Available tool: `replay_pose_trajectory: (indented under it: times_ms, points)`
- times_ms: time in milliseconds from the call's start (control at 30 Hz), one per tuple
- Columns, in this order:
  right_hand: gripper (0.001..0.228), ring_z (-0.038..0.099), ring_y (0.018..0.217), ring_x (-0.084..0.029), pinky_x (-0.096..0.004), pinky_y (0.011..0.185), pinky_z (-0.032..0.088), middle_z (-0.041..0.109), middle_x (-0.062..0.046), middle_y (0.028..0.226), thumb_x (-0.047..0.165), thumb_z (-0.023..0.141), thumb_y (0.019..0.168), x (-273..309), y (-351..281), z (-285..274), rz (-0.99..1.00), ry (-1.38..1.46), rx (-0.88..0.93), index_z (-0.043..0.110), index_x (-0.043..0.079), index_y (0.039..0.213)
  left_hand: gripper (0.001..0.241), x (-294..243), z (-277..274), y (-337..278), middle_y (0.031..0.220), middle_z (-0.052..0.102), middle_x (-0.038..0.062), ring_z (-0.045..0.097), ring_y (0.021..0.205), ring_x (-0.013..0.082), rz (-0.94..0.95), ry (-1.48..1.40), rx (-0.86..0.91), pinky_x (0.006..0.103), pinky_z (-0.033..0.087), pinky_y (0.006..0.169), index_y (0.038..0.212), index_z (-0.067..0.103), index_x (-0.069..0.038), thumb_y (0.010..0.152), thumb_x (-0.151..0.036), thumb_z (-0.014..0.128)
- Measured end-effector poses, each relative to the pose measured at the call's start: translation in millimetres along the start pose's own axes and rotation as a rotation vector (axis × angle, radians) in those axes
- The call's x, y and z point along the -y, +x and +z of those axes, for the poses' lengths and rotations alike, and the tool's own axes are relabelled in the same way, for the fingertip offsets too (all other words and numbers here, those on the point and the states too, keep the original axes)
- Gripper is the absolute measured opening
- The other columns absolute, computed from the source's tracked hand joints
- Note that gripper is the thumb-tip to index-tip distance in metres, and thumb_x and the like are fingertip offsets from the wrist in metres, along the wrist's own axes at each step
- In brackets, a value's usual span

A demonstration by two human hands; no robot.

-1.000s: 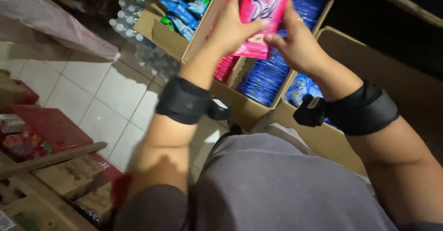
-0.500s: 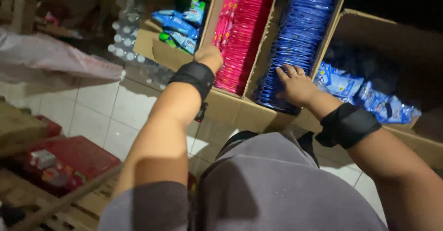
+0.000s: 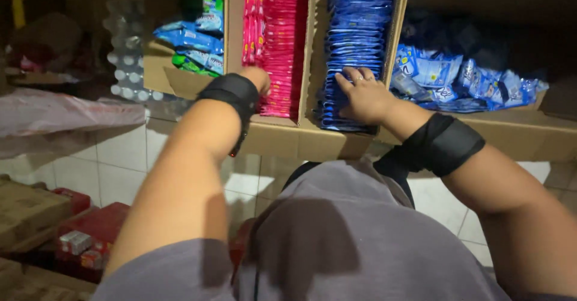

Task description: The person takes pink and blue sachet packets from a bulk cardboard box and stands them upright in rows inside compartmentalized display boxes, alternating between the pink and blue varieties and pressing the rows to keep them aligned.

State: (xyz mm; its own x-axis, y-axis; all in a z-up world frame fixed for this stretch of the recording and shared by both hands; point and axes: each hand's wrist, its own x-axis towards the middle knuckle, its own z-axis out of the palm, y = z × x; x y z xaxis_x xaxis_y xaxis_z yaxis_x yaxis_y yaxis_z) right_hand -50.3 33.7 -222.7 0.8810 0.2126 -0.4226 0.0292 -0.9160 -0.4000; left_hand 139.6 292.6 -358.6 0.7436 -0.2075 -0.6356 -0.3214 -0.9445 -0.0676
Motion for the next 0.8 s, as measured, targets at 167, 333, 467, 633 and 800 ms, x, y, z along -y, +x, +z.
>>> replay_pose_trajectory:
  times_ms: [167,333,467,633,800]
  points:
    - [0.094,0.031,0.145,-0.04,-0.056,0.11,0.039,0.031,-0.013,0.161,0.041,0.08,0.08,34.6,15.7,-56.6,-0.006,-0.17,0.238,0.032,0.017,0.158,0.024,43.8,-46.3,-47.6,0.113,0.072,0.025,0.07,0.106,0.0422,0.064,-0.073,-0.043,0.053,0.057,0.088,0.104,0.077,-0.003,0.096,-0.021,0.064]
    - [0.083,0.047,0.14,-0.038,-0.054,0.104,0.05,0.048,-0.015,0.15,0.049,0.073,0.087,130.9,47.7,-132.1,-0.185,-0.395,0.326,0.04,0.016,0.155,0.039,85.4,-48.2,-174.6,0.115,0.071,0.027,0.067,0.109,0.0428,0.133,-0.164,-0.126,0.0522,0.054,0.095,0.112,0.075,0.001,0.101,-0.035,0.066]
    - [0.044,0.06,0.119,-0.04,-0.053,0.089,0.056,0.062,-0.017,0.132,0.023,0.065,0.09,141.5,127.4,-103.6,-0.339,-0.577,0.385,0.062,0.011,0.132,0.063,93.3,14.6,-200.6,0.136,0.053,0.034,0.06,0.111,0.0493,0.002,-0.44,-0.425,0.053,0.052,0.086,0.136,0.052,0.001,0.087,-0.033,0.074]
    - [0.025,0.07,0.102,-0.034,-0.048,0.08,0.06,0.074,-0.015,0.111,0.019,0.06,0.091,121.7,198.1,3.6,-0.723,-0.956,0.585,0.075,0.01,0.109,0.072,59.9,40.8,-210.4,0.122,0.065,0.027,0.063,0.106,0.0454,-0.079,-0.845,-0.344,0.0541,0.051,0.089,0.159,0.039,-0.027,0.092,-0.016,0.064]
    - [0.023,0.069,0.083,-0.039,-0.054,0.072,0.055,0.075,-0.015,0.094,0.025,0.062,0.086,57.0,265.3,98.8,-1.206,-0.662,0.762,0.077,0.014,0.099,0.076,34.4,49.0,-197.9,0.091,0.069,0.031,0.069,0.092,0.0475,-0.148,-1.17,-0.452,0.0515,0.056,0.08,0.156,0.043,-0.032,0.088,-0.016,0.073]
